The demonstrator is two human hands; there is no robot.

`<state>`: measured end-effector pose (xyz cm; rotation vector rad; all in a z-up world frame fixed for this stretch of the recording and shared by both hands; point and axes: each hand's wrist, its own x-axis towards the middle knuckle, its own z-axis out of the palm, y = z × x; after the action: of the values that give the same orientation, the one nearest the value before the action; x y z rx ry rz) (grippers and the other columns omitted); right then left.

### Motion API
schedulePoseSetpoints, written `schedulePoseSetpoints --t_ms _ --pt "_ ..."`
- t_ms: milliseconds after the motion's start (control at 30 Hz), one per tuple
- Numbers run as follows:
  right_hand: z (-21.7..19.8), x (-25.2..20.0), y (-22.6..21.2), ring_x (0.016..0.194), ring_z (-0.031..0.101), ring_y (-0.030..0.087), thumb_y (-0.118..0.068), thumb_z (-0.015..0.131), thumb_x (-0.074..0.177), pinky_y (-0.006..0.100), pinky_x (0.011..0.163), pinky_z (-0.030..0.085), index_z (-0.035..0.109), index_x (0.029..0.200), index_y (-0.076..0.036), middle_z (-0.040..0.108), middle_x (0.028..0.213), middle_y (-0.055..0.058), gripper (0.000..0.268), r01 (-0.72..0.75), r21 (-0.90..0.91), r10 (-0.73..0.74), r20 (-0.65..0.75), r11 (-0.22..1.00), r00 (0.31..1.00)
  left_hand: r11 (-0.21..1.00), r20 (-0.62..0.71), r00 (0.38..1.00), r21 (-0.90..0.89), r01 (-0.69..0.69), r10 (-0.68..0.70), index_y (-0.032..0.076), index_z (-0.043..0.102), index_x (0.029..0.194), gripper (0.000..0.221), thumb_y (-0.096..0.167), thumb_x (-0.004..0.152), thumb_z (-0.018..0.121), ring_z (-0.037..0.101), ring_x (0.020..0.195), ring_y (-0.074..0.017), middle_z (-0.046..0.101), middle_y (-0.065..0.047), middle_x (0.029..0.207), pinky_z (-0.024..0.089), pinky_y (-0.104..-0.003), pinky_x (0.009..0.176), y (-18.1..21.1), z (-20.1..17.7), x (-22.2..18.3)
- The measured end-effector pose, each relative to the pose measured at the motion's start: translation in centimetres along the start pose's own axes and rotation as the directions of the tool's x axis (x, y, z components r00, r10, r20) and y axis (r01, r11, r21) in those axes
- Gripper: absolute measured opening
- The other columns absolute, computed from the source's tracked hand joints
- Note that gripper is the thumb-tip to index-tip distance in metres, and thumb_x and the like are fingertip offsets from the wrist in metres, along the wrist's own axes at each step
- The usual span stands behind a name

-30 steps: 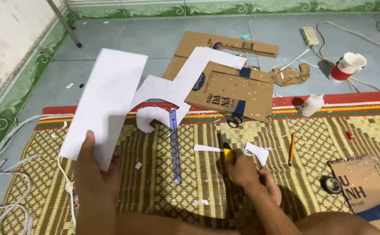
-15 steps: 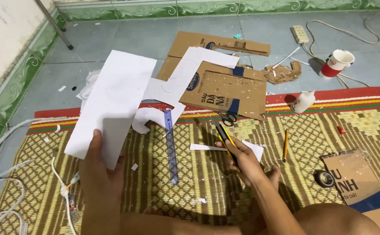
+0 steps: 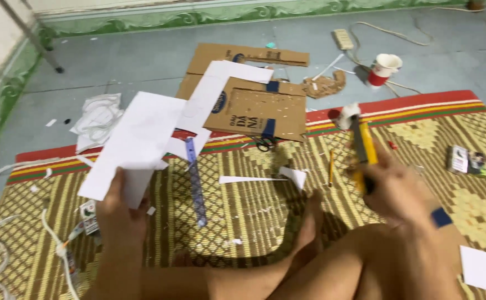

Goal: Cutting out paper and cardboard templates using a utility knife and marking them with a pencil for a DIY project.

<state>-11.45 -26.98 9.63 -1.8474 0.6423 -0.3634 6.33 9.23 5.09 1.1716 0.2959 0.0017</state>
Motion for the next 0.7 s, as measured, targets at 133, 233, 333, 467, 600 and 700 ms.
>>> schedulePoseSetpoints --t_ms 133,233,333,467,600,700 --pt "-4.2 3.8 3.1 0.066 0.045 0.019 0.012 0.042 0.073 0.026 0.055 0.033 0.041 0.141 -0.008 0.054 0.088 0.015 0.071 -0.008 -0.038 0.006 -0.054 0.999 0.999 0.999 0.079 0.997 -0.029 -0.013 0.015 -0.002 0.051 0.116 0.053 0.034 0.079 0.061 0.06 0.096 -0.0171 0.058 -0.01 0.11 0.049 -0.022 0.068 -0.4 2.3 -2.1" --pt "-5.0 7.9 11.5 0.107 0.054 0.035 0.005 0.045 0.074 0.047 0.081 0.05 0.029 0.143 -0.013 0.045 0.133 0.02 0.073 -0.33 -0.641 0.349 -0.103 0.693 0.932 0.997 0.09 0.994 -0.036 0.067 -0.063 0.006 0.049 0.121 0.041 0.017 0.082 0.056 0.055 0.095 -0.0144 0.056 -0.005 0.108 0.045 -0.026 0.081 -2.4 3.9 -2.7" --pt "-5.0 10.8 18.0 0.107 0.049 0.044 -0.006 0.057 0.08 0.05 0.09 0.051 0.024 0.137 -0.008 0.035 0.124 0.029 0.066 -0.179 -0.799 0.246 -0.04 0.574 0.969 0.899 -0.021 0.996 0.429 0.086 -0.085 0.0 0.048 0.124 0.054 0.025 0.078 0.061 0.055 0.096 -0.0213 0.057 -0.013 0.112 0.044 -0.032 0.082 -5.1 4.4 -2.5" --pt "-2.6 13.2 14.7 0.099 0.06 0.026 -0.009 0.052 0.074 0.042 0.087 0.049 0.035 0.137 -0.032 0.052 0.123 0.006 0.069 0.173 -0.96 0.217 0.221 0.221 0.951 0.921 -0.111 0.934 0.161 0.354 -0.34 0.001 0.045 0.128 0.046 0.028 0.09 0.044 0.051 0.101 -0.0171 0.054 -0.01 0.116 0.04 -0.03 0.083 -7.9 4.9 -1.1" --pt "1.0 17.7 21.2 0.072 0.067 0.028 -0.02 0.041 0.086 0.043 0.06 0.055 0.033 0.128 -0.019 0.06 0.104 0.008 0.043 0.561 -0.826 0.127 0.552 -0.052 0.824 0.882 -0.117 0.876 -0.125 0.454 -0.468 0.0 0.047 0.123 0.041 0.019 0.086 0.049 0.054 0.095 -0.0179 0.055 -0.009 0.111 0.043 -0.028 0.077 -10.1 4.5 0.8" --pt "2.6 18.0 21.9 0.061 0.065 0.03 -0.022 0.06 0.076 0.043 0.05 0.052 0.032 0.121 -0.015 0.06 0.096 0.013 0.053 0.676 -0.72 0.111 0.667 -0.157 0.737 0.858 -0.018 0.864 -0.137 0.496 -0.502 -0.008 0.051 0.109 0.031 0.007 0.082 0.051 0.053 0.076 -0.0195 0.057 -0.013 0.094 0.04 -0.029 0.061 -12.5 1.4 3.0"
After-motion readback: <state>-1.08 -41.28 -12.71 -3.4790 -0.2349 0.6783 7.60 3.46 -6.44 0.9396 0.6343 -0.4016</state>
